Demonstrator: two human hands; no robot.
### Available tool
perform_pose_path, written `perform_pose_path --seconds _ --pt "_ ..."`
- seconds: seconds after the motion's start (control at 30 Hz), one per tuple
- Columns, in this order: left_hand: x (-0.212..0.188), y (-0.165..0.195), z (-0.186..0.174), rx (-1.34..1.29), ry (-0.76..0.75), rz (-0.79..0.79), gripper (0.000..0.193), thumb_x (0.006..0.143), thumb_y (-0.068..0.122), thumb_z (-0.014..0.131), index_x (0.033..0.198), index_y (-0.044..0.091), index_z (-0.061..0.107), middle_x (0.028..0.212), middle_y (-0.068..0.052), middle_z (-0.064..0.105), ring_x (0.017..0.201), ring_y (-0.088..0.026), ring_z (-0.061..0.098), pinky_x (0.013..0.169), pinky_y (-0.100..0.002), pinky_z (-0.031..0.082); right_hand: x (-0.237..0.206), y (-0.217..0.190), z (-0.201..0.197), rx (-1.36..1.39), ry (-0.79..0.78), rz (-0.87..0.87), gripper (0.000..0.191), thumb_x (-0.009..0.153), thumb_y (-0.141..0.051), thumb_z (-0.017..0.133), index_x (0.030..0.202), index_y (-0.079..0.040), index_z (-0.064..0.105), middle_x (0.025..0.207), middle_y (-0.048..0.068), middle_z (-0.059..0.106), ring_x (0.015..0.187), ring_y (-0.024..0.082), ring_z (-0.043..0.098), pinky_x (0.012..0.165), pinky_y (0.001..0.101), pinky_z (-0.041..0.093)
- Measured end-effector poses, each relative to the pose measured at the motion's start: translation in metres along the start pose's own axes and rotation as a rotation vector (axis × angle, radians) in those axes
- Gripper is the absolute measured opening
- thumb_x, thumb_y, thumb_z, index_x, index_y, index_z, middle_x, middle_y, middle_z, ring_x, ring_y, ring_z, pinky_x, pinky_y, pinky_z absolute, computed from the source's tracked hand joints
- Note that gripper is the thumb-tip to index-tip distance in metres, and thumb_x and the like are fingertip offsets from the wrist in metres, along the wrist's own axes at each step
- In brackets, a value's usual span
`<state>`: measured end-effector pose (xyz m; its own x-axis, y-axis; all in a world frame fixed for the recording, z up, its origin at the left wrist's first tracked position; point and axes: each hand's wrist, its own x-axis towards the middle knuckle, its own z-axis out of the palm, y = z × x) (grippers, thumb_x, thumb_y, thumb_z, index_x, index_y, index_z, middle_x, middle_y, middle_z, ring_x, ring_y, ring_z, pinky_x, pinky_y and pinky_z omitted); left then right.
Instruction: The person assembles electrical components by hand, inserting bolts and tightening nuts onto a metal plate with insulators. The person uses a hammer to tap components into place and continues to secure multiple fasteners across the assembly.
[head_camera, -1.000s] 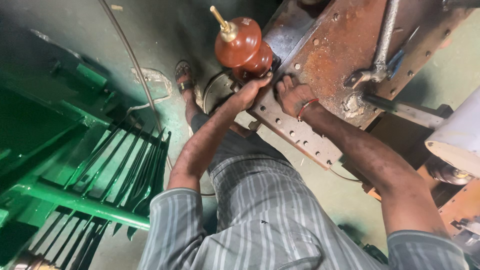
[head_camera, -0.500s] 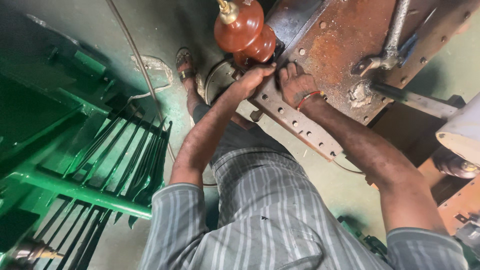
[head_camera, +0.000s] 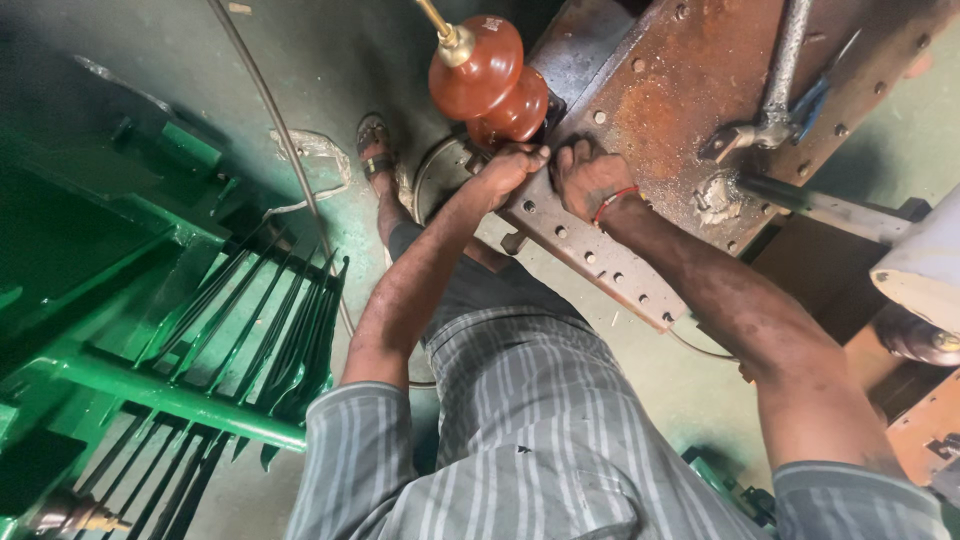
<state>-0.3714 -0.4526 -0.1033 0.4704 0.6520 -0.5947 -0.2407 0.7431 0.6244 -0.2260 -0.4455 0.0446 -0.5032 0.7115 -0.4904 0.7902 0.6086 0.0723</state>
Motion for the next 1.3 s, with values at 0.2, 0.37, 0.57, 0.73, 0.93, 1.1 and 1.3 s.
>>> perform_pose_path --seconds 0.2,0.37,0.57,0.73,0.93,1.1,1.3 --pt "-0.007 0.011 0.001 0.06 0.01 -0.016 0.038 0.097 0.034 0.065 0.113 0.0 0.073 0.107 -0.011 0.074 0.098 -0.018 0.064 0.09 -0.034 0.049 -0.001 0.004 0.006 0.045 -0.009 0.06 0.038 0.109 -0.036 0.047 0.114 -0.001 0.061 0.103 0.021 0.065 0.093 0.035 0.068 0.069 0.0482 0.059" --pt "-0.002 0.007 0.002 0.078 0.02 0.001 0.035 0.098 0.031 0.065 0.108 -0.001 0.075 0.102 -0.009 0.074 0.094 -0.018 0.062 0.086 -0.034 0.049 -0.003 0.006 0.013 -0.01 0.055 -0.018 0.027 0.092 -0.022 0.055 0.11 -0.002 0.059 0.109 0.019 0.061 0.106 0.035 0.064 0.066 0.0454 0.06" --pt "0.007 -0.004 -0.002 0.07 0.007 0.055 0.031 0.097 0.027 0.067 0.109 0.0 0.075 0.099 -0.007 0.073 0.093 -0.016 0.063 0.084 -0.032 0.051 0.0 0.001 0.014 0.005 0.023 -0.023 0.03 0.086 -0.017 0.056 0.111 0.001 0.056 0.106 0.018 0.056 0.101 0.035 0.06 0.066 0.044 0.06" --pt "0.006 -0.006 -0.002 0.091 0.019 0.051 0.031 0.097 0.028 0.066 0.112 0.002 0.074 0.102 -0.005 0.074 0.095 -0.013 0.062 0.086 -0.031 0.05 0.001 0.003 0.01 -0.033 -0.006 -0.042 0.029 0.091 -0.017 0.054 0.111 0.002 0.058 0.102 0.019 0.057 0.097 0.035 0.063 0.061 0.0429 0.059" --pt "0.002 -0.005 0.0 0.086 0.133 0.042 0.038 0.094 0.033 0.074 0.115 0.002 0.071 0.107 -0.007 0.073 0.1 -0.015 0.064 0.09 -0.032 0.051 0.003 0.007 0.005 -0.019 0.014 -0.034 0.031 0.099 -0.024 0.049 0.11 0.002 0.061 0.096 0.021 0.065 0.082 0.034 0.069 0.058 0.0446 0.06" --pt "-0.004 0.004 -0.001 0.182 0.095 0.034 0.045 0.095 0.04 0.067 0.116 0.001 0.074 0.107 -0.01 0.076 0.1 -0.019 0.065 0.091 -0.035 0.05 0.011 0.0 0.002 0.143 -0.108 0.234 0.044 0.11 -0.041 0.042 0.108 -0.003 0.064 0.097 0.02 0.07 0.087 0.035 0.071 0.075 0.0505 0.059" --pt "-0.006 0.007 -0.002 0.338 0.14 0.035 0.049 0.095 0.046 0.062 0.117 0.004 0.075 0.117 -0.016 0.076 0.11 -0.026 0.066 0.098 -0.039 0.045 0.007 0.006 0.014 0.018 0.217 0.032 0.042 0.094 -0.04 0.049 0.099 -0.002 0.065 0.094 0.021 0.07 0.083 0.037 0.072 0.054 0.0459 0.058"
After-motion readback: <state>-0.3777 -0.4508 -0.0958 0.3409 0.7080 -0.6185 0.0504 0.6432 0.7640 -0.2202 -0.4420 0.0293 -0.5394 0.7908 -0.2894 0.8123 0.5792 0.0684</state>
